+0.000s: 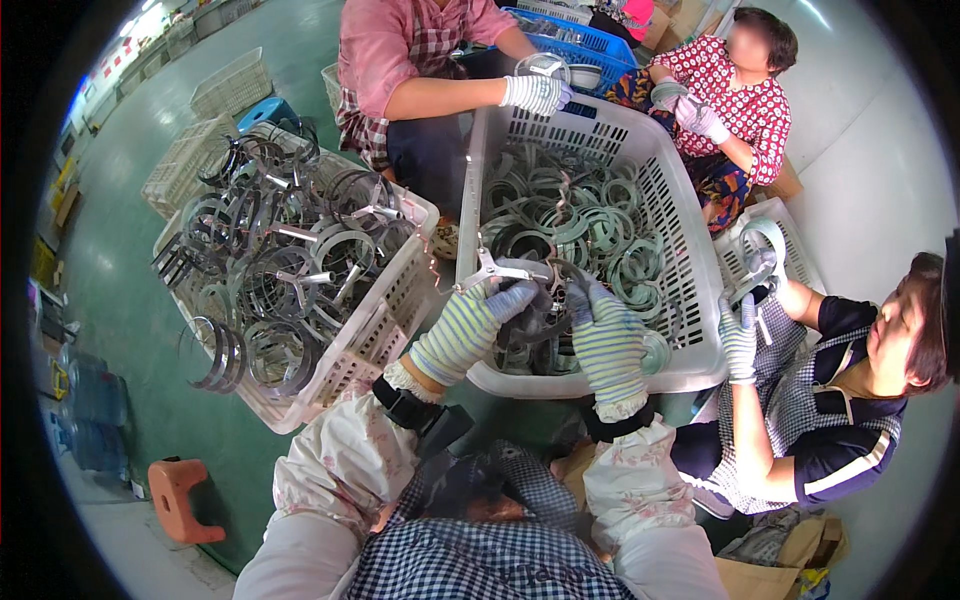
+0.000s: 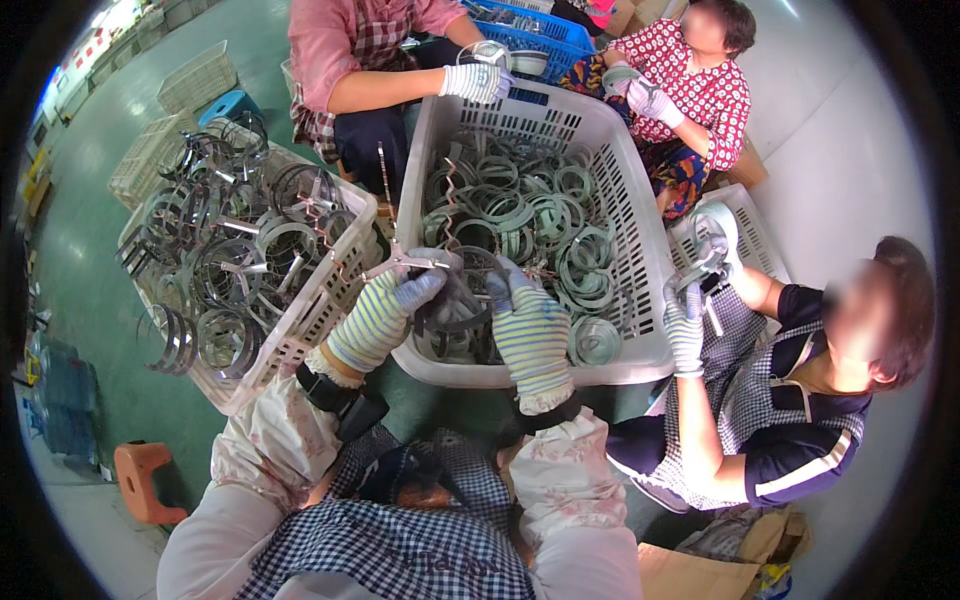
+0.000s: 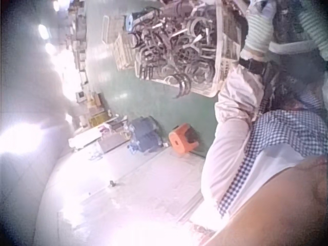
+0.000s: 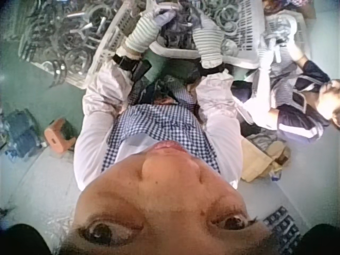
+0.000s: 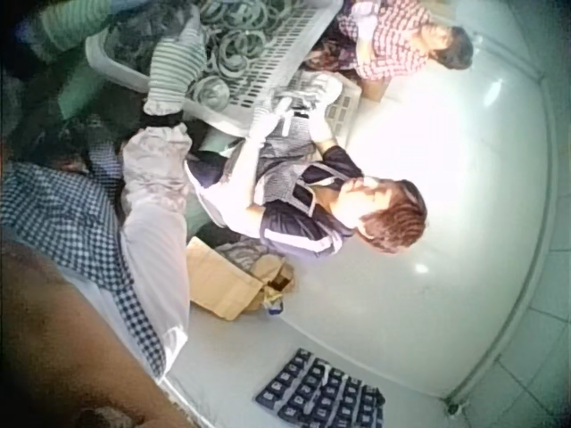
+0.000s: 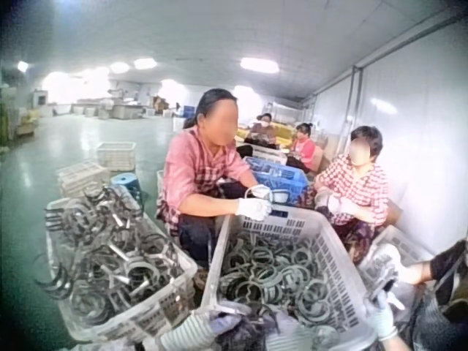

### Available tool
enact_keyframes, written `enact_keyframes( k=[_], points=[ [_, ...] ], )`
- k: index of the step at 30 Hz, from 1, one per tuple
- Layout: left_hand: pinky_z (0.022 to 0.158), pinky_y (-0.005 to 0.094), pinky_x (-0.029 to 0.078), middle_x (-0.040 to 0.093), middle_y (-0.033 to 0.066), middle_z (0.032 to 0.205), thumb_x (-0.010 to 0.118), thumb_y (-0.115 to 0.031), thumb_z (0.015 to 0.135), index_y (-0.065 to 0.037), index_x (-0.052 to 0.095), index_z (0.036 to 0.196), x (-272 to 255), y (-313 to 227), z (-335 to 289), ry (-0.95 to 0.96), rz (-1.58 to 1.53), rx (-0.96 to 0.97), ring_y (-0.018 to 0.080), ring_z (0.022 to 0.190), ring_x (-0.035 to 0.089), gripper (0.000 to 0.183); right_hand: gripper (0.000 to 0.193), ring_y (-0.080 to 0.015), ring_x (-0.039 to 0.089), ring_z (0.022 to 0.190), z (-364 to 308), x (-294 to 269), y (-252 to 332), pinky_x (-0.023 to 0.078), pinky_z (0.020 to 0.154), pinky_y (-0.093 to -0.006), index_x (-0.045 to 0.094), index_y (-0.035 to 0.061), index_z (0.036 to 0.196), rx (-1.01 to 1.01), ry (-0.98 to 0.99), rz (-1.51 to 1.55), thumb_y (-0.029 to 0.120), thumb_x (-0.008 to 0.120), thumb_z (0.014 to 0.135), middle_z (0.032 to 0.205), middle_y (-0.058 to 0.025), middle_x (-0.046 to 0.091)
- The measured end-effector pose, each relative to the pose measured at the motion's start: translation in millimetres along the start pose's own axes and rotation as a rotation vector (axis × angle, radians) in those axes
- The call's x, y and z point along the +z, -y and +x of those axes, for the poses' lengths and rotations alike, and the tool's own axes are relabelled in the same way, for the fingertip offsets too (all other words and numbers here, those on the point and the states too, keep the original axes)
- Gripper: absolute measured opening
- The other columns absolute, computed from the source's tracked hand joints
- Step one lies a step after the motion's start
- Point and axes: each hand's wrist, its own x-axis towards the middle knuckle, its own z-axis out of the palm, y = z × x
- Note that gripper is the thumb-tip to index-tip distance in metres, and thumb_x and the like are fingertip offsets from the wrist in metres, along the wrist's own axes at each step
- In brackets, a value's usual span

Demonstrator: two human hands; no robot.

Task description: The recorder sorts and assembles circular metal ring components while sitting with other workers at a factory floor.

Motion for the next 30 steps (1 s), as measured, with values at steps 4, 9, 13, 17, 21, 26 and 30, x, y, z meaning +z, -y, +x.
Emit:
enact_keyframes(
  k=[4,9,13,17,21,26,30],
  points=[
    [0.082,0.0262,0.051,0.067,0.0023,0.101,0.056,-0.012,0.097,-0.004,0.066,0.117,-4,0,4,-0.138,0.114,0.108,0.0103,0.091,0.062,0.024,0.041,-0.0159,0.064,0.070,-1,-13,2,0.051,0.068,-0.0300,0.065,0.0016,0.120,0.181,0.063,0.420,0.032,0.065,0.093,0.086,-0.0090,0.071],
    [0.078,0.0249,0.051,0.067,0.0016,0.097,0.056,-0.010,0.097,-0.003,0.064,0.116,-9,4,10,-0.131,0.317,0.162,0.0096,0.089,0.062,0.023,0.057,-0.0193,0.056,0.112,5,-29,-12,0.045,0.098,-0.0346,0.054,-0.0013,0.130,0.262,0.165,1.502,0.040,0.064,0.093,0.120,-0.0120,0.061],
    [0.071,0.0256,0.052,0.067,0.0025,0.093,0.055,-0.010,0.097,-0.003,0.065,0.111,-23,30,11,-0.041,0.456,0.234,0.0112,0.080,0.063,0.019,0.074,-0.0291,0.033,0.139,9,-42,-20,0.031,0.112,-0.0544,0.041,-0.0077,0.135,0.249,-0.049,1.861,0.048,0.063,0.091,0.142,-0.0167,0.043],
    [0.067,0.0325,0.051,0.068,0.0128,0.083,0.057,-0.004,0.092,-0.001,0.066,0.102,-2,13,6,0.078,0.871,0.368,0.0241,0.072,0.065,0.014,0.057,-0.0318,0.032,0.139,7,-46,-35,0.026,0.113,-0.0588,0.055,-0.0009,0.102,0.178,-0.026,1.863,0.054,0.061,0.089,0.141,-0.0165,0.043],
    [0.062,0.0394,0.051,0.065,0.0183,0.075,0.061,-0.002,0.082,-0.002,0.067,0.099,6,9,-1,0.093,1.087,0.371,0.0368,0.069,0.064,0.018,0.055,-0.0321,0.037,0.134,7,-50,-34,0.025,0.113,-0.0580,0.051,0.0052,0.081,0.356,-0.011,1.906,0.059,0.062,0.086,0.133,-0.0150,0.049],
    [0.063,0.0409,0.051,0.066,0.0187,0.076,0.062,-0.002,0.078,-0.005,0.068,0.102,3,2,-4,0.151,1.219,0.317,0.0372,0.071,0.065,0.025,0.054,-0.0331,0.042,0.130,4,-52,-49,0.028,0.114,-0.0525,0.055,0.0026,0.091,0.376,0.008,1.754,0.056,0.064,0.087,0.128,-0.0164,0.053],
    [0.068,0.0432,0.052,0.067,0.0185,0.080,0.061,-0.006,0.080,-0.009,0.066,0.109,1,-3,-4,0.231,1.262,0.214,0.0377,0.077,0.065,0.030,0.044,-0.0250,0.053,0.120,5,-59,-38,0.037,0.110,-0.0400,0.057,0.0030,0.093,0.289,0.250,1.701,0.047,0.059,0.094,0.125,-0.0155,0.057]
  ],
)
